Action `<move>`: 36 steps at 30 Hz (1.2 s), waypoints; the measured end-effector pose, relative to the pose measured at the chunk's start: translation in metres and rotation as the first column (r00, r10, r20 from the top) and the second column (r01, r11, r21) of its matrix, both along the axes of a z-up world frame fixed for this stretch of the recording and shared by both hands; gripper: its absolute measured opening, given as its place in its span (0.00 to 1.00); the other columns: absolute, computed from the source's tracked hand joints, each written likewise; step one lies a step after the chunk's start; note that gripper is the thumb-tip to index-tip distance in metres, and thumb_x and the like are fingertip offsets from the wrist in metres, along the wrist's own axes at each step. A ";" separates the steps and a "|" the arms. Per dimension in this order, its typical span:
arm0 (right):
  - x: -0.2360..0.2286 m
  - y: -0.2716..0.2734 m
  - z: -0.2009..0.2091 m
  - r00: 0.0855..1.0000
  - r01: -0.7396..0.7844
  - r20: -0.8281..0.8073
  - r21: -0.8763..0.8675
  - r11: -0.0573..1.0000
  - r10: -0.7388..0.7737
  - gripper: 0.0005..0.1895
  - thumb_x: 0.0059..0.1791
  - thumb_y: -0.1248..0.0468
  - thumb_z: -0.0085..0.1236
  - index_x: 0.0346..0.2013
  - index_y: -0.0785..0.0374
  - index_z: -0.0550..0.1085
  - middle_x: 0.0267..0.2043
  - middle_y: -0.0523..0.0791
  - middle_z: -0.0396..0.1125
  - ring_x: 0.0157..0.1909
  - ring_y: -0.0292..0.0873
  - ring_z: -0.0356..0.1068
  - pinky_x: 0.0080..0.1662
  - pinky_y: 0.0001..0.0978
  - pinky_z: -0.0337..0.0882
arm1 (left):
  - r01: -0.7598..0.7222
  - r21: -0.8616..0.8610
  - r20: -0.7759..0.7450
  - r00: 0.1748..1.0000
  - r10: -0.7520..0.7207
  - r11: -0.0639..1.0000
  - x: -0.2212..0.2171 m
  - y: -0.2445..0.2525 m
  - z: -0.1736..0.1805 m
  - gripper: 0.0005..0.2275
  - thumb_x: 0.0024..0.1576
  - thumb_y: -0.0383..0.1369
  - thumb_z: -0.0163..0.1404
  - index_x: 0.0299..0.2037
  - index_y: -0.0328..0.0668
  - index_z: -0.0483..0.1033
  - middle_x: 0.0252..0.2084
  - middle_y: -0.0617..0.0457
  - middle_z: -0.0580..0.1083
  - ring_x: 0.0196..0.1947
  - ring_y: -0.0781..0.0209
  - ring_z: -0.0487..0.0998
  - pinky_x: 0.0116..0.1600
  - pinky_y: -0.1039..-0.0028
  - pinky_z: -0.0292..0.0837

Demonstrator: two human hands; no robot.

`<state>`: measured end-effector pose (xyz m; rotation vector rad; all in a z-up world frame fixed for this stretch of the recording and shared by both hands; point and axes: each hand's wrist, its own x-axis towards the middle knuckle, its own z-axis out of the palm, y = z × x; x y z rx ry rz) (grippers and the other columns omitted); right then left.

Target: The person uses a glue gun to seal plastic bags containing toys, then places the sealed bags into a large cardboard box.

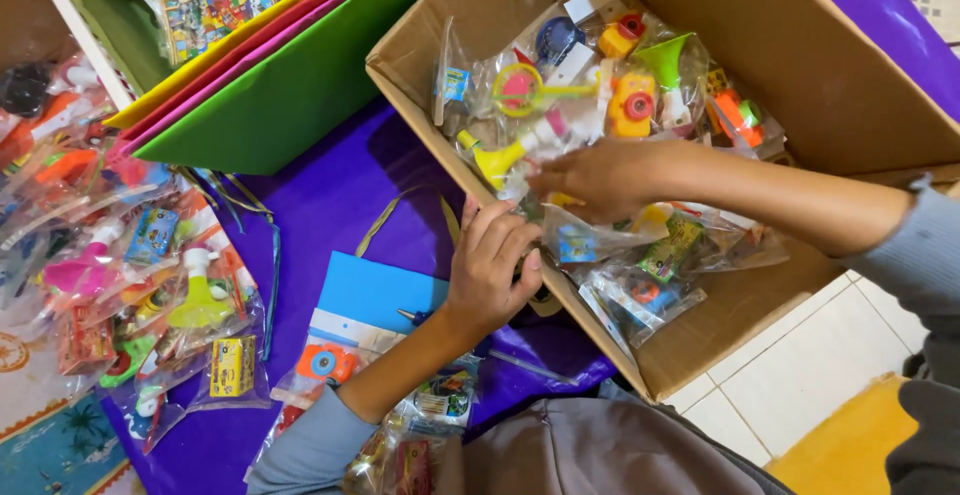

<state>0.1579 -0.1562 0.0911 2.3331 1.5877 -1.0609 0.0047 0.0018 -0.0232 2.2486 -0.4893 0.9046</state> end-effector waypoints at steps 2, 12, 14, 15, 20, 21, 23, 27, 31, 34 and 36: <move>-0.002 -0.014 0.020 0.997 0.021 -0.077 0.041 0.999 -0.018 0.26 0.52 0.62 0.46 0.64 0.65 0.66 0.64 0.64 0.62 0.66 0.69 0.64 0.58 0.67 0.68 | 0.011 -0.009 -0.006 1.000 -0.011 1.000 0.000 0.000 0.001 0.13 0.65 0.39 0.40 0.43 0.43 0.76 0.40 0.51 0.71 0.58 0.49 0.74 0.78 0.54 0.39; -0.011 -0.064 0.091 0.993 0.106 -0.022 -0.269 0.957 -0.116 0.11 0.51 0.56 0.50 0.38 0.56 0.79 0.34 0.50 0.78 0.42 0.50 0.82 0.43 0.42 0.82 | 0.025 -0.063 -0.049 0.998 -0.028 0.998 -0.004 -0.002 -0.003 0.11 0.65 0.38 0.38 0.46 0.44 0.73 0.42 0.52 0.71 0.59 0.46 0.73 0.78 0.51 0.40; -0.020 -0.072 0.062 0.987 0.023 -0.147 -0.223 0.975 -0.057 0.11 0.51 0.57 0.50 0.38 0.55 0.79 0.33 0.48 0.78 0.40 0.47 0.82 0.41 0.39 0.82 | 0.023 -0.079 -0.045 0.999 -0.027 0.997 -0.004 -0.003 -0.005 0.12 0.66 0.38 0.38 0.48 0.43 0.72 0.43 0.51 0.71 0.60 0.45 0.72 0.78 0.50 0.40; -0.024 -0.077 0.047 0.963 -0.055 -0.271 -0.162 0.985 0.009 0.11 0.51 0.57 0.50 0.38 0.54 0.80 0.32 0.46 0.78 0.38 0.45 0.82 0.38 0.37 0.81 | 0.020 -0.093 -0.046 0.999 -0.024 0.995 -0.004 -0.004 -0.006 0.13 0.66 0.38 0.37 0.50 0.42 0.72 0.44 0.51 0.71 0.60 0.44 0.72 0.78 0.50 0.39; -0.023 -0.064 0.000 0.962 -0.113 -0.229 0.167 0.979 0.150 0.12 0.51 0.59 0.52 0.37 0.64 0.78 0.33 0.54 0.74 0.39 0.58 0.78 0.37 0.49 0.79 | 0.033 -0.140 -0.059 0.997 -0.042 0.990 -0.005 -0.005 0.005 0.14 0.67 0.37 0.36 0.55 0.38 0.66 0.51 0.48 0.70 0.64 0.41 0.68 0.77 0.47 0.39; -0.020 -0.062 -0.011 0.979 -0.115 -0.126 0.303 0.946 0.159 0.11 0.51 0.63 0.52 0.34 0.67 0.79 0.32 0.55 0.72 0.37 0.58 0.77 0.36 0.46 0.79 | 0.040 -0.192 -0.078 0.995 -0.056 0.981 -0.008 -0.006 0.010 0.14 0.68 0.37 0.35 0.57 0.37 0.64 0.55 0.46 0.68 0.66 0.40 0.66 0.77 0.45 0.39; -0.006 -0.053 0.019 0.999 -0.028 0.022 0.233 0.972 0.024 0.12 0.51 0.60 0.51 0.41 0.64 0.79 0.39 0.55 0.73 0.43 0.57 0.77 0.42 0.46 0.79 | 0.022 -0.177 -0.128 0.991 -0.045 0.984 -0.011 -0.008 0.009 0.14 0.68 0.37 0.34 0.57 0.38 0.63 0.64 0.42 0.58 0.70 0.37 0.59 0.77 0.44 0.38; 0.003 -0.050 0.070 0.975 0.216 0.058 -0.006 0.976 -0.216 0.18 0.53 0.54 0.45 0.46 0.58 0.79 0.41 0.55 0.76 0.45 0.62 0.79 0.46 0.56 0.79 | 0.003 -0.104 -0.194 0.981 -0.024 0.995 -0.009 -0.006 0.007 0.17 0.68 0.39 0.31 0.55 0.39 0.69 0.73 0.39 0.47 0.76 0.36 0.50 0.77 0.43 0.35; -0.017 -0.064 0.036 0.997 0.072 0.008 -0.262 0.963 -0.073 0.15 0.52 0.52 0.50 0.45 0.54 0.80 0.40 0.52 0.77 0.43 0.55 0.80 0.45 0.49 0.80 | 0.002 -0.083 -0.204 0.979 -0.019 0.997 -0.008 -0.005 0.002 0.19 0.68 0.41 0.30 0.55 0.41 0.73 0.72 0.43 0.51 0.75 0.37 0.51 0.77 0.44 0.35; -0.037 -0.076 -0.007 1.000 0.012 0.008 -0.290 0.957 -0.011 0.13 0.50 0.49 0.51 0.38 0.40 0.83 0.34 0.45 0.77 0.39 0.51 0.79 0.38 0.43 0.80 | -0.004 -0.090 -0.200 0.980 -0.014 0.996 -0.005 -0.006 -0.002 0.19 0.67 0.40 0.31 0.54 0.42 0.75 0.70 0.44 0.53 0.75 0.39 0.53 0.77 0.46 0.34; -0.054 -0.067 0.001 0.939 -0.203 0.191 -0.361 0.910 0.285 0.09 0.47 0.51 0.58 0.40 0.37 0.82 0.45 0.45 0.70 0.57 0.52 0.66 0.48 0.43 0.68 | -0.013 -0.096 -0.192 0.981 -0.006 0.995 -0.007 -0.006 -0.005 0.19 0.66 0.40 0.32 0.51 0.44 0.76 0.68 0.45 0.56 0.74 0.40 0.56 0.78 0.46 0.33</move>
